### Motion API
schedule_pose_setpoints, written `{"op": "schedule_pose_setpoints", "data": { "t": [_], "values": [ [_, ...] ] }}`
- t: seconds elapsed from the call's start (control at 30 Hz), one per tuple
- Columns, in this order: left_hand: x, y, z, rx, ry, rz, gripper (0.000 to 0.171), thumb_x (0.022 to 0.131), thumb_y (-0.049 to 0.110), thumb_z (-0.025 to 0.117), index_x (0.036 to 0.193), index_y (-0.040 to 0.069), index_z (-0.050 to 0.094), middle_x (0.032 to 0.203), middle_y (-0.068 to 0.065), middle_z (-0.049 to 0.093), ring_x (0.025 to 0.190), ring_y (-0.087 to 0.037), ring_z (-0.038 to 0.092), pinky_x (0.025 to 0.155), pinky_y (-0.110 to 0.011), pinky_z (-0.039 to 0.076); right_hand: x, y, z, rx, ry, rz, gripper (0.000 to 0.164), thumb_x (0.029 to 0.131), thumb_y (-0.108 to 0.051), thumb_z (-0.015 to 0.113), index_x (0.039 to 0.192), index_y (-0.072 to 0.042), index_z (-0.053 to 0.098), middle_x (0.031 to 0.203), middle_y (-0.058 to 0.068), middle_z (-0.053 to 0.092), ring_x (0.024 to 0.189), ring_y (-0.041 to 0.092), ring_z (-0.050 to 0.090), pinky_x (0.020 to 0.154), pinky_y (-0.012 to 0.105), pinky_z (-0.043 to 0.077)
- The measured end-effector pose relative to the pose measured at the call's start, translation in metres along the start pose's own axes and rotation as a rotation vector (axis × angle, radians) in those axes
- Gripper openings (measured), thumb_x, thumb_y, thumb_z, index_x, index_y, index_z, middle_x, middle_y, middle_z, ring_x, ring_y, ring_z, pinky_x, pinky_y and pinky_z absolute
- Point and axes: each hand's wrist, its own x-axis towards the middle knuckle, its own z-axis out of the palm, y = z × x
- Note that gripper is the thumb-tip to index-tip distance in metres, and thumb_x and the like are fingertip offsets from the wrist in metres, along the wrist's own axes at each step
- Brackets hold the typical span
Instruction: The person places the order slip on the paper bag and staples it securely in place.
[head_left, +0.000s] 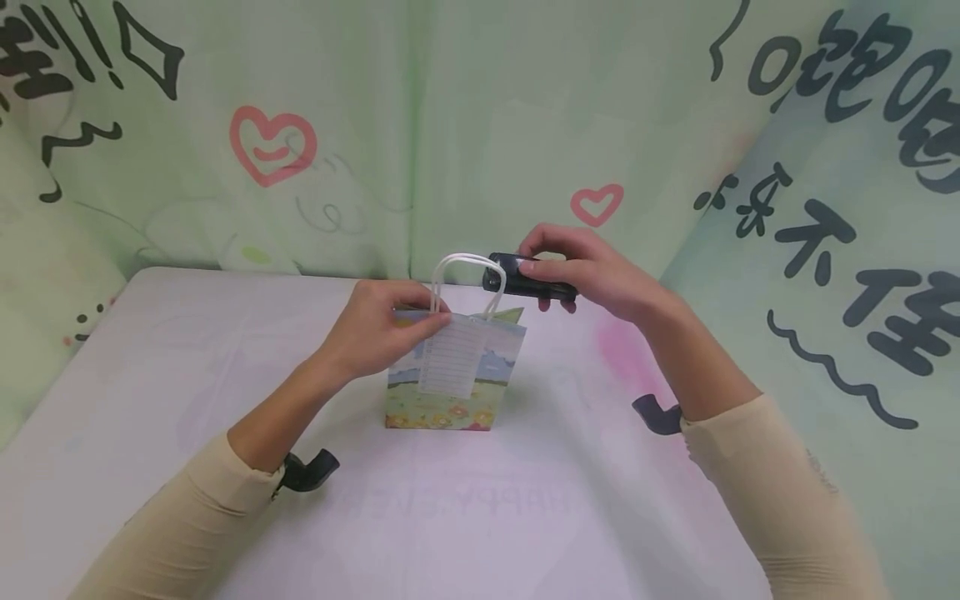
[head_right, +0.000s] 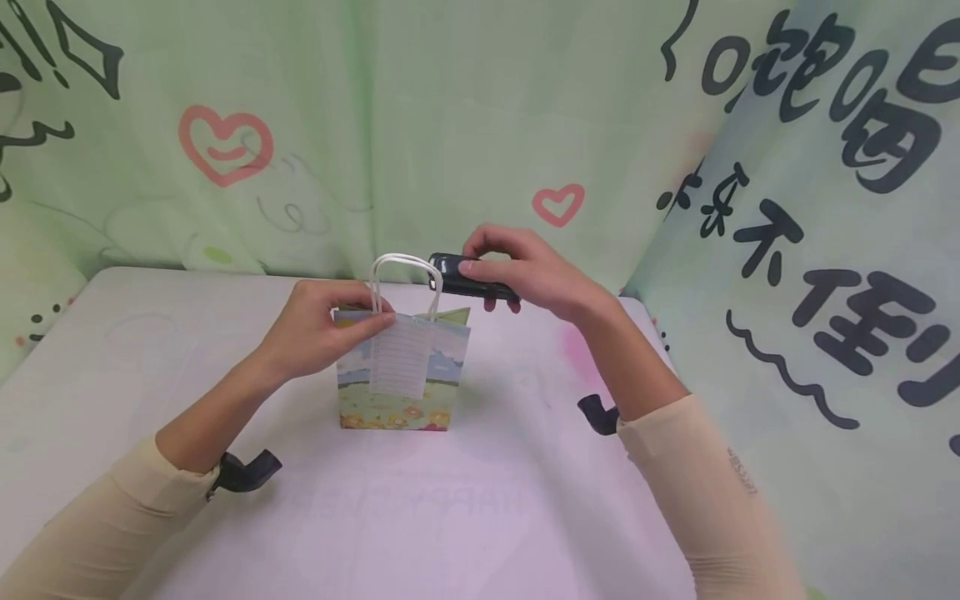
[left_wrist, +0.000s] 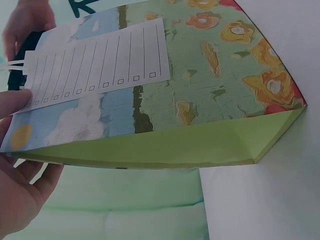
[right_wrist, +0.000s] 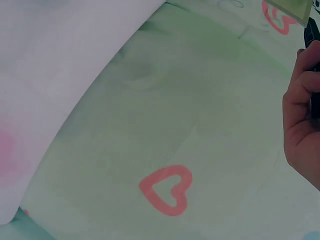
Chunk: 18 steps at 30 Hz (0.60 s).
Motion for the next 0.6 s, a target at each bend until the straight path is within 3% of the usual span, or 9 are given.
{"op": "schedule_pose_setpoints", "data": {
  "t": [0.3,0.6],
  "values": [
    [0.000,0.002,0.000,0.010,-0.001,-0.019,0.008,0.095,0.013,0.077,0.101,0.010,0.080,0.101,-0.002,0.079,0.100,-0.020,0.075,0.090,-0.040,0.062,0.017,-0.014,-0.005,-0.128,-0.108,-0.019,0.013,0.098,-0.017,0.071,0.110,-0.012,0.070,0.103,0.011,0.068,0.075,0.037,0.064,0.052,0.030,0.045],
    [0.000,-0.001,0.000,-0.007,0.006,0.020,0.008,0.094,0.011,0.077,0.101,0.009,0.080,0.099,-0.002,0.079,0.099,-0.019,0.076,0.089,-0.039,0.063,0.026,-0.029,-0.004,-0.210,-0.150,0.011,0.014,0.093,-0.021,0.077,0.107,-0.018,0.076,0.089,0.013,0.070,0.071,0.029,0.060,0.054,0.032,0.044]
  ]
}}
